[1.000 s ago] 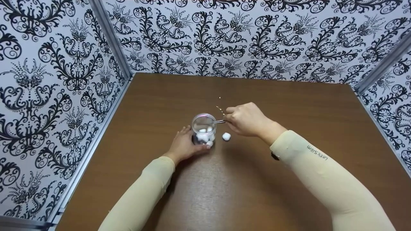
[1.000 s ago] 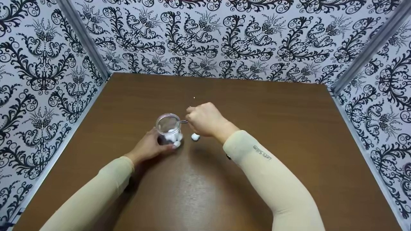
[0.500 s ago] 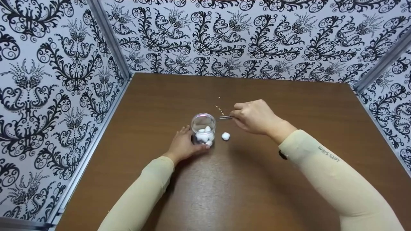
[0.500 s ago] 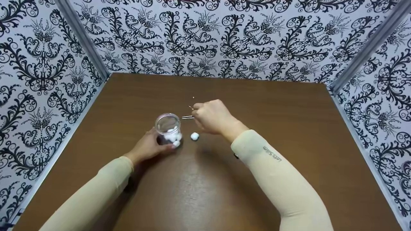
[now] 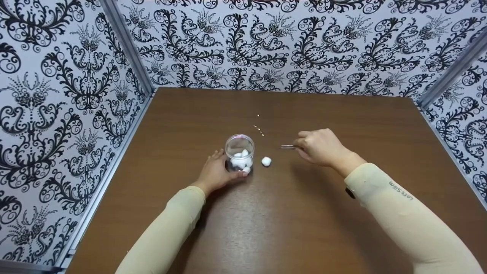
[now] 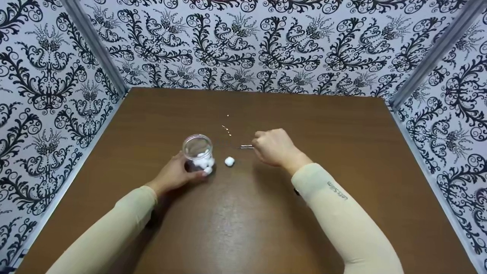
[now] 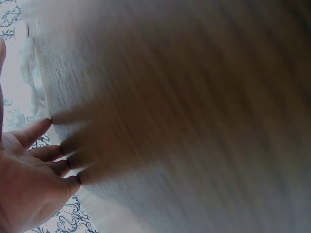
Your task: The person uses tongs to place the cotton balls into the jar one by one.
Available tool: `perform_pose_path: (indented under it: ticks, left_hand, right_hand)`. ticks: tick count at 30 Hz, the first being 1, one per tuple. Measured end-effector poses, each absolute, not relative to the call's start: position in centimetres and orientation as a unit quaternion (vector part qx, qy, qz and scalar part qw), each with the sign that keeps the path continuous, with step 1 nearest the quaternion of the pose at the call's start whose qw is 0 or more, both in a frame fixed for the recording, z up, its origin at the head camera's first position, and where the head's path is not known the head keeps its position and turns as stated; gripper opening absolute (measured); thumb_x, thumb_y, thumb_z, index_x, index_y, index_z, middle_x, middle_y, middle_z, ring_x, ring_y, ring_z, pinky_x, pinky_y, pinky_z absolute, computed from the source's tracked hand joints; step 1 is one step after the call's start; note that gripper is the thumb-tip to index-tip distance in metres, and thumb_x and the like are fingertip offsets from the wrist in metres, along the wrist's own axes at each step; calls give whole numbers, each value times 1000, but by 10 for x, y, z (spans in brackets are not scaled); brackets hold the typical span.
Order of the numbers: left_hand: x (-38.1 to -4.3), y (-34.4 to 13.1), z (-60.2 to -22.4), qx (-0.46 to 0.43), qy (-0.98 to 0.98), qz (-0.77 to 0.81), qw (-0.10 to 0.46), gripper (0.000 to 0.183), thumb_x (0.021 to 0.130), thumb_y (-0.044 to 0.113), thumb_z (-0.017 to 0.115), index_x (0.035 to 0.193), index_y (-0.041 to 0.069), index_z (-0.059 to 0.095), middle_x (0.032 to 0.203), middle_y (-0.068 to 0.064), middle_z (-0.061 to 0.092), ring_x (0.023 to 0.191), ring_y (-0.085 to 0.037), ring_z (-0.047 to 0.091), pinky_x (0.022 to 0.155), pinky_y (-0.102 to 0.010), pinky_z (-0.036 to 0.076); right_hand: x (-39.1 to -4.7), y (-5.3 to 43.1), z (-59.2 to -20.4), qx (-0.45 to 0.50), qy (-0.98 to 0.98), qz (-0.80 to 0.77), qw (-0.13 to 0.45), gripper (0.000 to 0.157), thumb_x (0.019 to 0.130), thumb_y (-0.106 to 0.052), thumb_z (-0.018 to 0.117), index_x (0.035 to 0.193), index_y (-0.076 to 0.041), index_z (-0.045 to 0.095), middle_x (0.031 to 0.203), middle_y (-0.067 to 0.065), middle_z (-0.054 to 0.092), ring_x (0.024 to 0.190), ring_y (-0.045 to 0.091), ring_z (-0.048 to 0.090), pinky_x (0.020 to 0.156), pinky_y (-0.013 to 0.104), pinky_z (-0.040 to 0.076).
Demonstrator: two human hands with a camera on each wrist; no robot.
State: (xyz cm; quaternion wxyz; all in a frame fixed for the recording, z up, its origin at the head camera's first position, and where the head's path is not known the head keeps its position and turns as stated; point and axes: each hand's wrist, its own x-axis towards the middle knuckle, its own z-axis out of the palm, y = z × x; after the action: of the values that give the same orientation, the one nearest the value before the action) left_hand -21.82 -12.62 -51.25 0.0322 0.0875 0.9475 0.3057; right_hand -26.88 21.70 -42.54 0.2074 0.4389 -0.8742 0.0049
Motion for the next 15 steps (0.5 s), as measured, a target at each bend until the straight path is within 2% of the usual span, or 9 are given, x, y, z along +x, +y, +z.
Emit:
perform_pose_path:
  ticks: [15]
  left_hand:
    - [-219, -126, -514, 80, 951, 298, 33, 98, 80, 64, 82, 153, 6, 52, 163, -26, 40, 157, -43, 29, 131, -58, 18]
  right_hand:
    - [-267, 226, -443, 423, -886, -3, 189, 8, 83, -18, 79, 80, -12, 74, 71, 1, 56, 47, 21, 48, 41, 44, 42]
